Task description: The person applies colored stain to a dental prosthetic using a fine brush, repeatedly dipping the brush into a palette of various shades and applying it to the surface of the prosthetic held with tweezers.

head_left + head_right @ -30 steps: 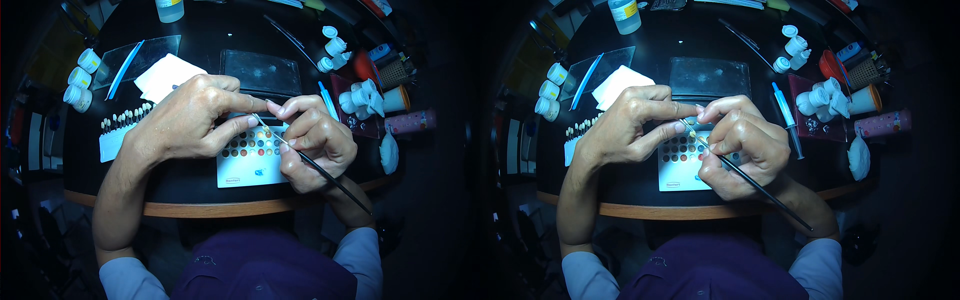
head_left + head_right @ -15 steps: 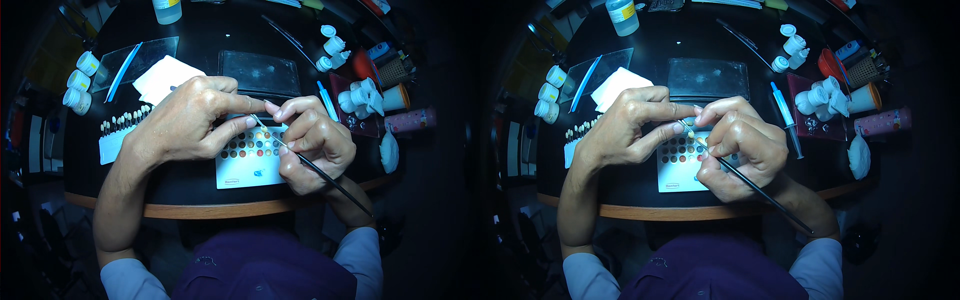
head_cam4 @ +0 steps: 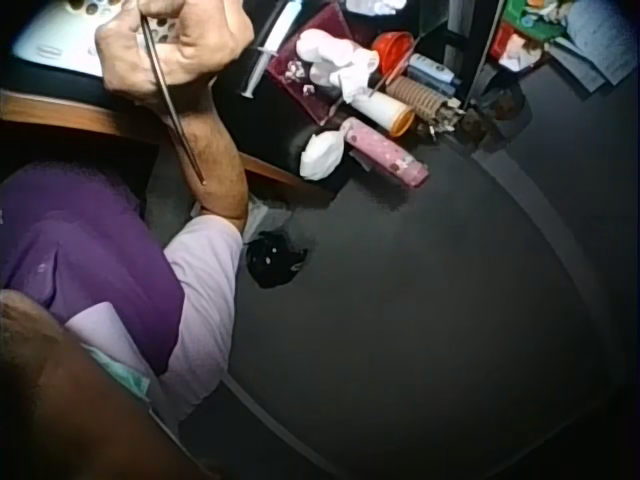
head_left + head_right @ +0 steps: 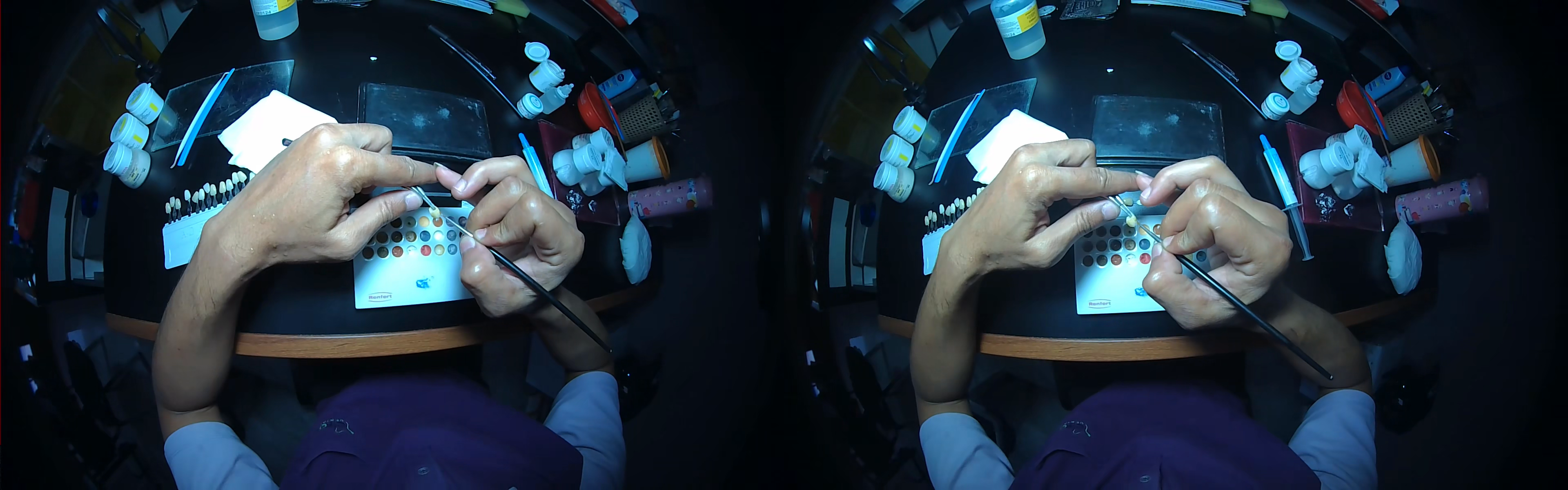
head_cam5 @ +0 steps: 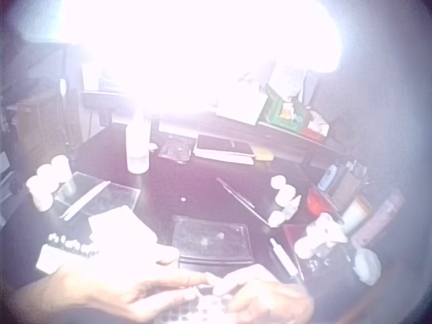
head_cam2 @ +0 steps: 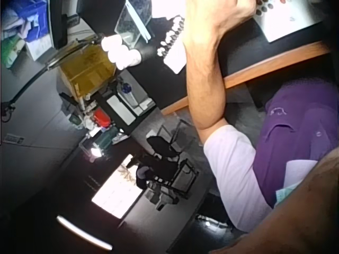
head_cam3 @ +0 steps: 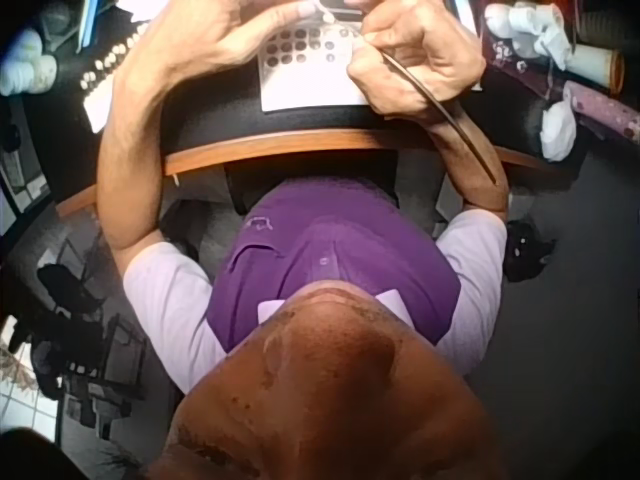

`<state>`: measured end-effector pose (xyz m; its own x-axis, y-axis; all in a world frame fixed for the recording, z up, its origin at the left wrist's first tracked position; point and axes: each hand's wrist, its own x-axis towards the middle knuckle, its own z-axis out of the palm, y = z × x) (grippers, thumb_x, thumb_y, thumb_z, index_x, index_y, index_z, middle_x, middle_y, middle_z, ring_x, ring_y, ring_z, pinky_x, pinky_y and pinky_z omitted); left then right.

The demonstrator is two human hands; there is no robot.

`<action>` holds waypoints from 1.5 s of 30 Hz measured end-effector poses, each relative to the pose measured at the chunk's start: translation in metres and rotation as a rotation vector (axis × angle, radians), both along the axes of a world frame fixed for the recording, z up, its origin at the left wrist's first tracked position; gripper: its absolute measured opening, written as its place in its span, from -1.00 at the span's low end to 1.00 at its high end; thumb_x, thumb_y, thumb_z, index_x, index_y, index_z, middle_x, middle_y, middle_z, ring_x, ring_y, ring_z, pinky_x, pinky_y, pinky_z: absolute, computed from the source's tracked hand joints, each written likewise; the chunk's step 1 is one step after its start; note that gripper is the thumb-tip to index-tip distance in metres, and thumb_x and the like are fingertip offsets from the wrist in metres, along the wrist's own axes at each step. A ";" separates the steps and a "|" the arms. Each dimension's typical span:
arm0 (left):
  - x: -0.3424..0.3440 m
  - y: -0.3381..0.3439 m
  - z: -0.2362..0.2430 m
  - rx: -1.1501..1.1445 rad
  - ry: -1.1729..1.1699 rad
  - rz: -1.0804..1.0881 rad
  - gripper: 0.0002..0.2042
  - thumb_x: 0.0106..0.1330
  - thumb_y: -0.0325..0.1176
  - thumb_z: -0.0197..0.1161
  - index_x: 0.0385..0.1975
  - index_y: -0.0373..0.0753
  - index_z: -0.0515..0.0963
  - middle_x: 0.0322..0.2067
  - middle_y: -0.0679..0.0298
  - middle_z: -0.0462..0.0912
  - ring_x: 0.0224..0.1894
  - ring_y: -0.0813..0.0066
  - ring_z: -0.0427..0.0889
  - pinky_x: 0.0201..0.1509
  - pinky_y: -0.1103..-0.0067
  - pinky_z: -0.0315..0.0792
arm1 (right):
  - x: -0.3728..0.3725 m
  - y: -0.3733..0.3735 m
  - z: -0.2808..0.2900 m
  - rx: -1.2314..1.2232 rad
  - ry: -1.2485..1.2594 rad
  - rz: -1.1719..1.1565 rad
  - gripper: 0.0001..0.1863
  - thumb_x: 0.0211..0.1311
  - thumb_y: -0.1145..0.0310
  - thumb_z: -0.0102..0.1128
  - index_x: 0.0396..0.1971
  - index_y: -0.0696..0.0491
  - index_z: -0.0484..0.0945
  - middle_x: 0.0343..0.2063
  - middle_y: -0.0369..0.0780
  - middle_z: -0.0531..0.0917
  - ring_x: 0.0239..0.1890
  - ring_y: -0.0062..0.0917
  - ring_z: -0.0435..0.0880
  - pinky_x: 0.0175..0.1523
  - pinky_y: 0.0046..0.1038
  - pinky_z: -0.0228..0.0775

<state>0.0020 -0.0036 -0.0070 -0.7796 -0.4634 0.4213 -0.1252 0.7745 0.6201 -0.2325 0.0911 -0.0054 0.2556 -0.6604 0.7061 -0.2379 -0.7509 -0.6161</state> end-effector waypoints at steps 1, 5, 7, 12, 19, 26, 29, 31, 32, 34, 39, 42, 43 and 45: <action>0.000 0.000 0.000 0.000 0.000 0.000 -0.68 0.32 -0.44 0.43 0.08 -0.20 0.81 -0.61 0.28 0.44 -0.55 0.47 0.37 -0.44 0.44 0.22 | 0.000 0.000 -0.001 0.002 -0.004 0.010 -0.81 -0.08 0.65 0.34 -0.55 0.12 0.48 -0.51 -0.20 0.61 -0.11 -0.26 0.74 0.08 -0.18 0.71; 0.000 0.000 0.001 0.011 -0.013 -0.010 -0.70 0.36 -0.41 0.41 0.07 -0.19 0.81 -0.62 0.28 0.45 -0.56 0.47 0.38 -0.44 0.44 0.23 | 0.000 0.000 -0.001 0.000 -0.017 -0.001 -0.81 -0.08 0.65 0.34 -0.54 0.12 0.48 -0.51 -0.20 0.62 -0.11 -0.25 0.74 0.08 -0.17 0.72; 0.001 0.001 0.001 0.011 -0.016 -0.006 -0.71 0.37 -0.40 0.40 0.07 -0.19 0.82 -0.62 0.28 0.45 -0.56 0.47 0.38 -0.45 0.44 0.23 | 0.001 0.000 -0.001 -0.004 -0.014 0.023 -0.81 -0.08 0.65 0.35 -0.54 0.12 0.48 -0.51 -0.19 0.62 -0.12 -0.25 0.74 0.08 -0.17 0.71; -0.001 0.000 0.002 0.013 -0.030 -0.012 -0.72 0.39 -0.39 0.39 0.06 -0.19 0.82 -0.62 0.27 0.47 -0.56 0.46 0.39 -0.44 0.44 0.25 | 0.000 0.001 -0.001 -0.009 -0.008 -0.010 -0.81 -0.07 0.66 0.34 -0.54 0.12 0.48 -0.51 -0.20 0.62 -0.12 -0.25 0.74 0.07 -0.18 0.70; -0.001 -0.001 0.001 0.009 -0.019 -0.018 -0.72 0.39 -0.39 0.38 0.06 -0.20 0.81 -0.62 0.25 0.48 -0.57 0.44 0.41 -0.44 0.42 0.26 | 0.001 0.000 0.000 -0.028 0.024 -0.003 -0.80 -0.08 0.66 0.34 -0.53 0.11 0.47 -0.51 -0.20 0.62 -0.13 -0.26 0.74 0.07 -0.17 0.70; -0.001 0.000 0.000 0.022 -0.015 -0.016 -0.71 0.38 -0.38 0.39 0.07 -0.19 0.81 -0.62 0.26 0.48 -0.56 0.45 0.41 -0.44 0.42 0.25 | 0.001 0.001 0.000 -0.015 0.001 0.004 -0.80 -0.09 0.67 0.32 -0.53 0.11 0.47 -0.51 -0.21 0.62 -0.12 -0.25 0.73 0.12 -0.14 0.72; -0.001 0.000 0.001 0.025 0.001 -0.016 -0.70 0.37 -0.38 0.40 0.07 -0.19 0.81 -0.62 0.27 0.46 -0.57 0.46 0.39 -0.45 0.42 0.24 | 0.001 0.001 -0.002 -0.010 -0.041 0.013 -0.81 -0.09 0.67 0.32 -0.52 0.11 0.48 -0.51 -0.21 0.62 -0.12 -0.25 0.73 0.12 -0.13 0.72; -0.001 0.000 0.001 0.024 0.007 -0.017 -0.70 0.36 -0.38 0.41 0.07 -0.19 0.82 -0.63 0.28 0.45 -0.57 0.46 0.38 -0.45 0.42 0.23 | 0.001 0.001 -0.003 -0.014 -0.035 0.007 -0.81 -0.09 0.67 0.32 -0.51 0.11 0.49 -0.50 -0.20 0.63 -0.12 -0.25 0.73 0.12 -0.13 0.72; -0.001 0.000 0.001 0.019 0.007 -0.013 -0.70 0.36 -0.38 0.41 0.06 -0.19 0.82 -0.63 0.28 0.45 -0.57 0.46 0.37 -0.45 0.42 0.23 | 0.000 0.001 -0.002 -0.014 -0.035 0.006 -0.81 -0.09 0.67 0.32 -0.51 0.11 0.49 -0.50 -0.20 0.63 -0.12 -0.25 0.73 0.12 -0.13 0.72; -0.002 0.000 0.001 0.014 0.008 -0.011 -0.70 0.36 -0.39 0.41 0.06 -0.19 0.82 -0.63 0.28 0.44 -0.57 0.47 0.37 -0.45 0.43 0.22 | -0.001 0.000 0.000 -0.043 0.040 0.011 -0.81 -0.09 0.67 0.32 -0.50 0.12 0.50 -0.49 -0.20 0.64 -0.12 -0.24 0.73 0.12 -0.12 0.71; -0.002 0.000 0.001 0.003 0.007 -0.011 -0.70 0.35 -0.40 0.41 0.06 -0.19 0.82 -0.62 0.29 0.44 -0.56 0.47 0.36 -0.45 0.44 0.22 | -0.001 0.001 0.001 -0.028 0.004 0.025 -0.81 -0.10 0.67 0.32 -0.51 0.11 0.49 -0.49 -0.20 0.64 -0.12 -0.25 0.73 0.12 -0.14 0.72; -0.002 0.000 0.001 0.005 0.013 -0.014 -0.70 0.34 -0.41 0.41 0.06 -0.17 0.82 -0.61 0.29 0.43 -0.55 0.47 0.37 -0.44 0.45 0.22 | -0.002 0.002 -0.001 -0.016 -0.021 0.023 -0.79 -0.11 0.67 0.32 -0.51 0.11 0.48 -0.50 -0.21 0.63 -0.12 -0.26 0.73 0.11 -0.14 0.72; -0.002 0.000 0.001 0.005 0.013 -0.014 -0.70 0.34 -0.41 0.41 0.06 -0.17 0.82 -0.61 0.29 0.43 -0.55 0.47 0.37 -0.44 0.45 0.22 | -0.002 0.002 -0.002 -0.003 -0.049 0.015 -0.79 -0.12 0.68 0.33 -0.52 0.11 0.47 -0.50 -0.21 0.62 -0.12 -0.26 0.73 0.11 -0.15 0.72; -0.002 0.000 0.001 -0.005 0.027 -0.016 -0.69 0.32 -0.43 0.42 0.06 -0.16 0.83 -0.60 0.30 0.42 -0.54 0.47 0.38 -0.44 0.45 0.23 | -0.001 0.003 0.000 -0.003 -0.035 0.003 -0.78 -0.12 0.68 0.33 -0.52 0.10 0.47 -0.51 -0.21 0.62 -0.12 -0.26 0.73 0.11 -0.16 0.72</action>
